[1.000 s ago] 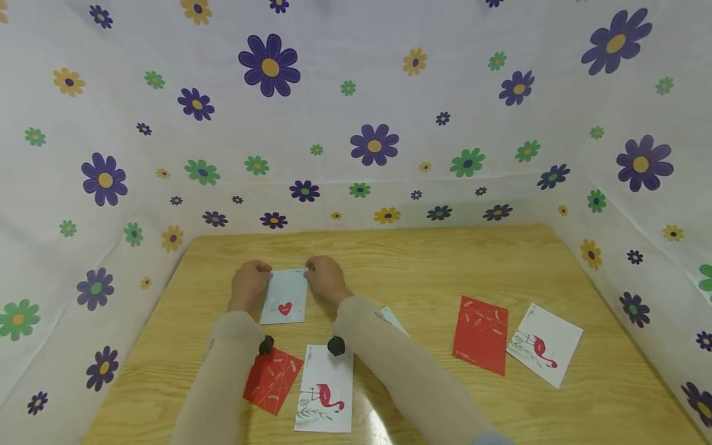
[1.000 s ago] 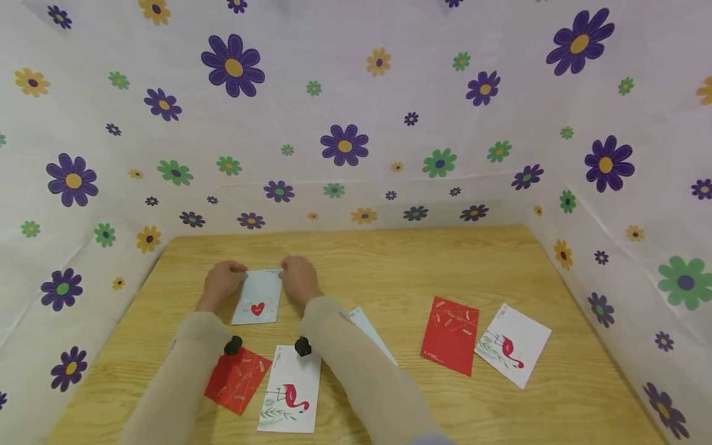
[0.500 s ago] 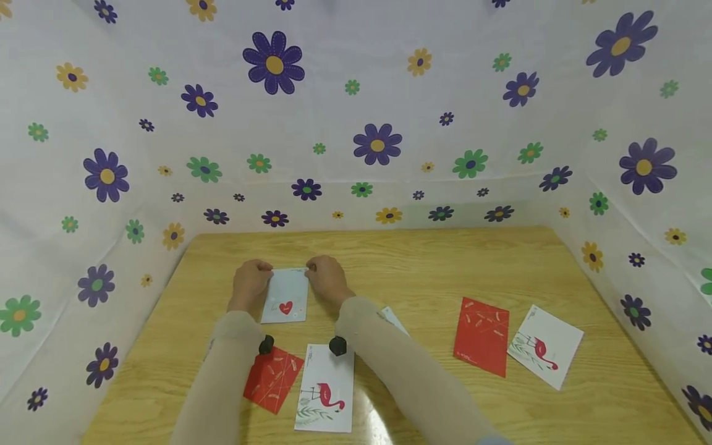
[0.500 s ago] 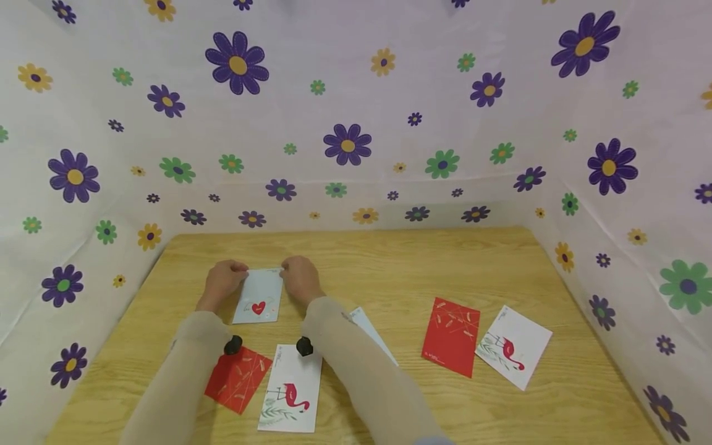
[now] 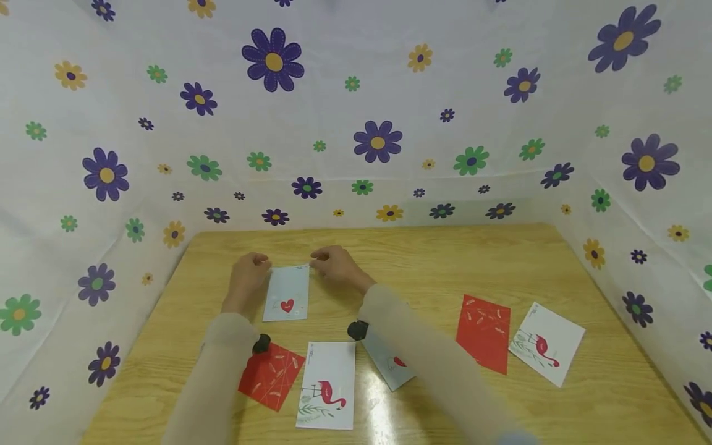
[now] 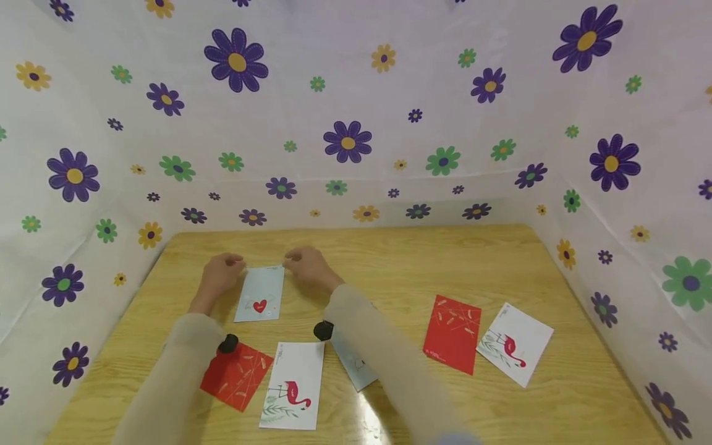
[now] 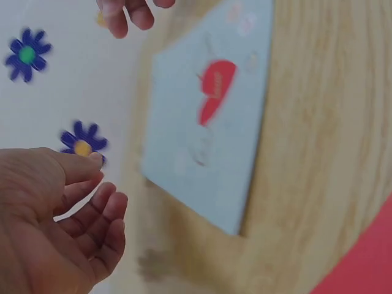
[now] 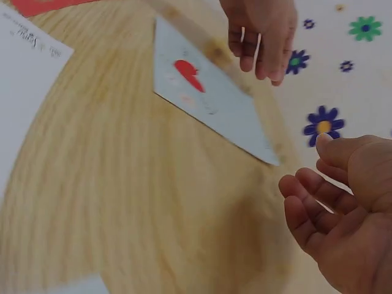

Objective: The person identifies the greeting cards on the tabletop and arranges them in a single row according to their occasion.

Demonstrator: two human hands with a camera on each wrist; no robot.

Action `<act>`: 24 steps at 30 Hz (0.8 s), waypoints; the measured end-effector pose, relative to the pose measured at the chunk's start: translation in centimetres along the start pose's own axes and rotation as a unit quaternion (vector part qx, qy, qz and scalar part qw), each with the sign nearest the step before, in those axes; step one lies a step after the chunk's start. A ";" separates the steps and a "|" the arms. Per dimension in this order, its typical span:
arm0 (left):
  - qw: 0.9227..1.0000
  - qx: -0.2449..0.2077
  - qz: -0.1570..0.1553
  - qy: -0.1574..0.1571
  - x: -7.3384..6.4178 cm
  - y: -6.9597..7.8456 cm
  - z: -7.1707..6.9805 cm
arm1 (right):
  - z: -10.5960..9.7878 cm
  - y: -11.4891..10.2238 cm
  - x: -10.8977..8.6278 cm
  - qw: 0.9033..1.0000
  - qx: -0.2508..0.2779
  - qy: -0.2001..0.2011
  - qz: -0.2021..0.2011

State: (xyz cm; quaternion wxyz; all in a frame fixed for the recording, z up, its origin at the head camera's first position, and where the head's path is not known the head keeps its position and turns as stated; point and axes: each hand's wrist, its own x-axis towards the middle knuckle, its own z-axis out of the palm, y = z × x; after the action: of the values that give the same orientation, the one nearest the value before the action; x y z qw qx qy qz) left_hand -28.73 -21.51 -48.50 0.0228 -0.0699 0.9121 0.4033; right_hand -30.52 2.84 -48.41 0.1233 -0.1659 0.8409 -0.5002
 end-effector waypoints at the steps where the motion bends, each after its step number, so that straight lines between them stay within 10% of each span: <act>1: 1.000 0.000 0.010 0.005 -0.1 0.2 -0.2 | -0.8 -0.2 -0.3 1.000 0.007 -0.008 -0.005; 15: 0.992 -0.022 0.126 0.011 -3.9 7.0 -0.3 | -8.8 -1.9 -5.7 0.999 0.006 -0.001 -0.041; 24: 0.989 -0.041 0.139 -0.013 -7.1 8.7 1.6 | -10.6 -0.8 -9.2 0.998 -0.011 0.007 -0.059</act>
State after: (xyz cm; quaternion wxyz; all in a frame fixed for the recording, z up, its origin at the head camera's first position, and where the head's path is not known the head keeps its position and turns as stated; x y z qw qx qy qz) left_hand -23.02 -13.76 -42.55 -0.0245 0.0617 0.8952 0.4408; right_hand -25.89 14.65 -42.37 0.0856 -0.2131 0.8358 -0.4986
